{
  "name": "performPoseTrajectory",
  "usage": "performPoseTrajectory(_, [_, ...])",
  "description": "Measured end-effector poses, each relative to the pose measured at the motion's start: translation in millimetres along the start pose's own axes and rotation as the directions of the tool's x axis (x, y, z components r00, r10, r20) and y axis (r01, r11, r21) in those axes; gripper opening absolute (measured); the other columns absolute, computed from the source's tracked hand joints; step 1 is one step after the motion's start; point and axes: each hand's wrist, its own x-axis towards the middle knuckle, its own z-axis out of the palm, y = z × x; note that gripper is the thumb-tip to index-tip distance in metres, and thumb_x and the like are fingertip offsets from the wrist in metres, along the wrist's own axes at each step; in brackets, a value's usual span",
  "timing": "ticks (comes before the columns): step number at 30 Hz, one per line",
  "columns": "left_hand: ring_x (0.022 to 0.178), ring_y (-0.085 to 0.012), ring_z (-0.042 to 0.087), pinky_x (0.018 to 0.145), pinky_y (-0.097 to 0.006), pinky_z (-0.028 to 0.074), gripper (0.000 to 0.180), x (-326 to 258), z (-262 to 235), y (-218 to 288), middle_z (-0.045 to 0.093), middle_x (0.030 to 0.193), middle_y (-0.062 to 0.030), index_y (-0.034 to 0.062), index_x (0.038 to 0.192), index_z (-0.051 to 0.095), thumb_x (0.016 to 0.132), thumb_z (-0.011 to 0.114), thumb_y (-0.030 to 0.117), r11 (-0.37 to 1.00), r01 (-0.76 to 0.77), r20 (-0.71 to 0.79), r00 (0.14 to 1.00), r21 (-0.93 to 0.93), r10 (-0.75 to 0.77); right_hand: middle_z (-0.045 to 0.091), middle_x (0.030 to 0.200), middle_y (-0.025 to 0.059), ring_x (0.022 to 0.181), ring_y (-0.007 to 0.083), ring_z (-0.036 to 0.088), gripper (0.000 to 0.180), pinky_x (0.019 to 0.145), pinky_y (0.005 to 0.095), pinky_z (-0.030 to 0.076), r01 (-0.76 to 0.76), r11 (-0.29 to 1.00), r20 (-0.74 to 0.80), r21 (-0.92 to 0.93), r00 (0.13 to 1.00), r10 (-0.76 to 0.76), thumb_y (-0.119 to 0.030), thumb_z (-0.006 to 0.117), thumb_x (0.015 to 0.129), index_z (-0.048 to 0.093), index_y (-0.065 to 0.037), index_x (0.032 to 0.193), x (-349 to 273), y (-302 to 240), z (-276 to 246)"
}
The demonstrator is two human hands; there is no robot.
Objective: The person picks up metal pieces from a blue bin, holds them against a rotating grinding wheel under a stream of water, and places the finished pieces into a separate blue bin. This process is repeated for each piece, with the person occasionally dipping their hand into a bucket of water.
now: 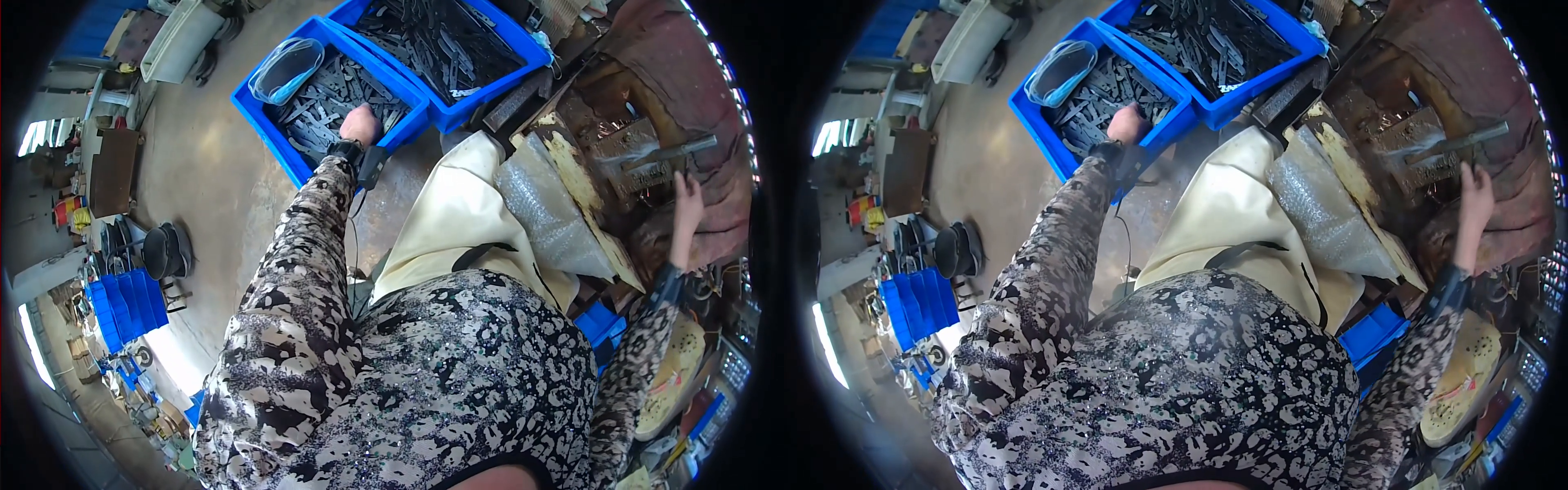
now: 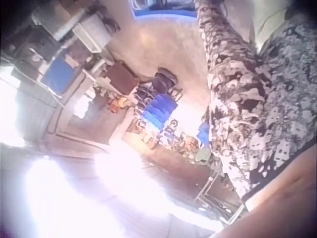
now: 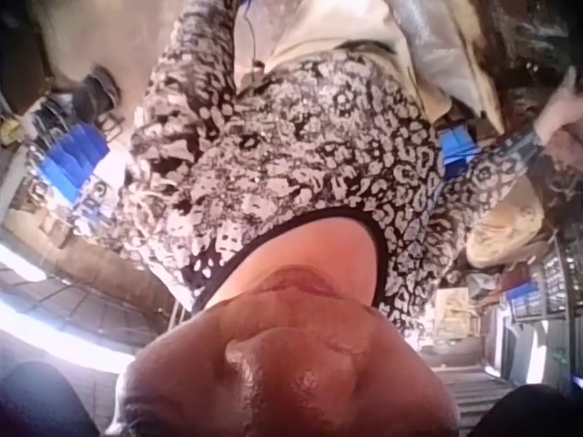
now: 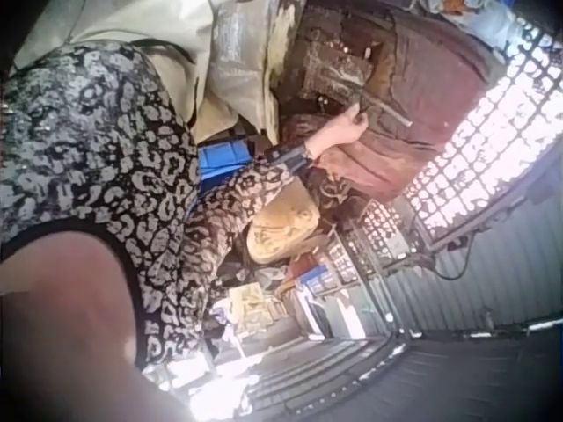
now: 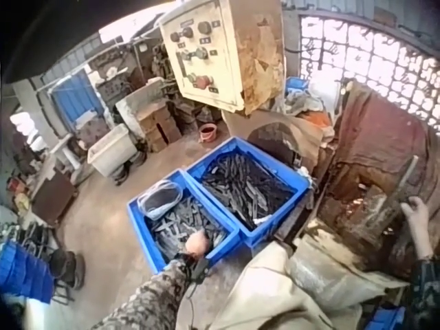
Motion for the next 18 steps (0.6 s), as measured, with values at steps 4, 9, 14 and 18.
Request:
performPoseTrajectory(4, [0.101, -0.0342, 0.064, 0.087, -0.041, 0.051, 0.034, 8, 9, -14, 0.067, 0.104, -0.0191, 0.0052, 0.102, 0.068, 0.077, 0.064, 0.028, 0.994, 0.050, -0.022, 0.998, -0.095, -0.052, 0.067, 0.106, 0.0117, 0.100, 0.0143, 0.060, 0.047, 0.090, 0.0260, 0.044, -0.105, 0.988, 0.008, 0.110, 0.994, 0.105, -0.034, 0.067, 0.089, 0.062, 0.005, 0.115, -64, -12, 12])
performPoseTrajectory(9, [0.097, -0.0358, 0.065, 0.085, -0.042, 0.051, 0.033, 9, -27, -14, 0.069, 0.099, -0.0200, 0.0032, 0.096, 0.070, 0.076, 0.063, 0.029, 0.996, 0.045, 0.209, 0.977, -0.078, -0.028, 0.064, 0.092, 0.0039, 0.084, 0.0080, 0.057, 0.038, 0.076, 0.0208, 0.042, -0.210, 0.927, 0.064, 0.310, 0.978, 0.200, -0.028, 0.066, 0.091, 0.063, 0.004, 0.111, -89, 15, 7])
performPoseTrajectory(14, [0.076, -0.0322, 0.067, 0.070, -0.039, 0.052, 0.031, 12, -56, -5, 0.069, 0.082, -0.0174, 0.0034, 0.091, 0.071, 0.076, 0.063, 0.029, 0.997, -0.017, 0.028, 0.999, -0.071, 0.019, 0.044, 0.066, -0.0094, 0.051, -0.0010, 0.036, 0.023, 0.044, 0.0167, 0.024, -0.600, 0.487, 0.351, 0.635, 0.785, 0.510, -0.021, 0.062, 0.093, 0.061, -0.006, 0.110, -105, -43, -28])
performPoseTrajectory(18, [0.064, -0.0093, 0.053, 0.062, -0.028, 0.045, 0.021, 14, -73, 23, 0.062, 0.072, -0.0008, 0.0022, 0.084, 0.067, 0.085, 0.066, 0.023, 0.816, -0.126, -0.080, 0.992, -0.565, 0.098, 0.048, 0.073, -0.0040, 0.057, 0.0052, 0.040, 0.022, 0.049, 0.0199, 0.031, -0.614, 0.042, 0.589, 0.788, 0.772, 0.239, -0.009, 0.056, 0.093, 0.056, -0.004, 0.114, -80, 0, -9])
